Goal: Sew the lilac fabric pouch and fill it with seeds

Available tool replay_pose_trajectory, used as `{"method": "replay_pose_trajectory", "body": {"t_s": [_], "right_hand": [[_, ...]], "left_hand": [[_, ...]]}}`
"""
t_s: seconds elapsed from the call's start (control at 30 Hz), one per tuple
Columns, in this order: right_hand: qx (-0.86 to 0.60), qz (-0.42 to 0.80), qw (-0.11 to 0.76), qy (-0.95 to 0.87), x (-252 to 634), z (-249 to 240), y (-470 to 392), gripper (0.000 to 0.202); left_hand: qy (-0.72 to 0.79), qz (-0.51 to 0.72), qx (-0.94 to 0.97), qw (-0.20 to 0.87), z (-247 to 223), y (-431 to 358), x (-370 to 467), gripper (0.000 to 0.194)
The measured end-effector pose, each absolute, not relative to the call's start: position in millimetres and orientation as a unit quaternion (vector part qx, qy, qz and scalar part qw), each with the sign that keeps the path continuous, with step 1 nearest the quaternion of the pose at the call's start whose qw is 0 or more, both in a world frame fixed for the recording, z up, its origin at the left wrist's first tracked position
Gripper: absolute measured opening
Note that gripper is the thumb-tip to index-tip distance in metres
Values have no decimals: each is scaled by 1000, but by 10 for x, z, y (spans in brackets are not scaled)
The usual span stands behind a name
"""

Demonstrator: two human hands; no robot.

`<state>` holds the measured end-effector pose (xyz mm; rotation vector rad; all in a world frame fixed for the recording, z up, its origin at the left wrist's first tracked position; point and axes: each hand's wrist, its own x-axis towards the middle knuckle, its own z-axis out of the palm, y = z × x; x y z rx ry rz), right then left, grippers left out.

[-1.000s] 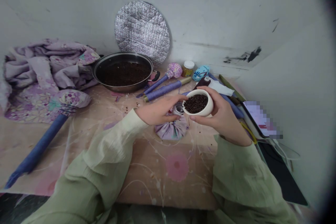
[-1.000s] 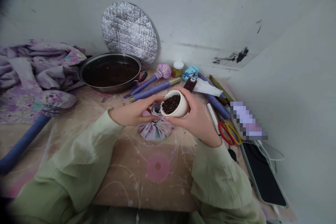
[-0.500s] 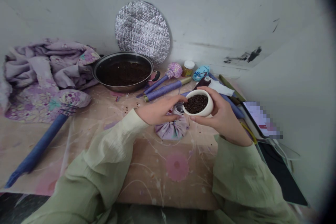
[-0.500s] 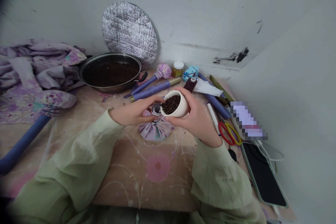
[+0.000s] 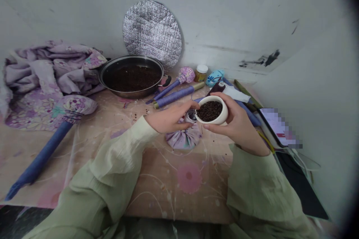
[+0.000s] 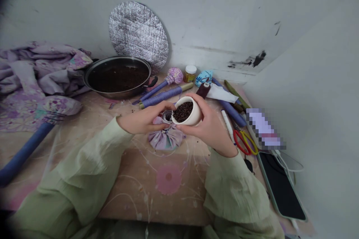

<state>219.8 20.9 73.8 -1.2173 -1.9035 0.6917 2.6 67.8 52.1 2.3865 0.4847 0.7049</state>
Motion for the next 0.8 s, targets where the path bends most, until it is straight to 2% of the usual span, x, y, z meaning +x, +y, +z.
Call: {"method": "replay_pose_trajectory", "body": {"t_s": [0.17, 0.33, 0.53, 0.7, 0.8], "right_hand": [[-473, 269, 379, -749, 2197, 742, 211, 70], [-473, 271, 378, -748, 2200, 750, 210, 71], [-471, 270, 378, -750, 2201, 748, 202, 70], [-473, 273, 376, -748, 2201, 751, 199, 71], [-468, 273, 376, -752, 2199, 759, 199, 70]], "left_hand": [[165, 271, 903, 289, 532, 679, 29, 57], [173, 264, 903, 292, 505, 691, 21, 46], [166, 268, 899, 304, 503, 692, 24, 52], [176, 259, 902, 297, 512, 686, 20, 41], [181, 266, 894, 313, 513, 681, 25, 50]]}}
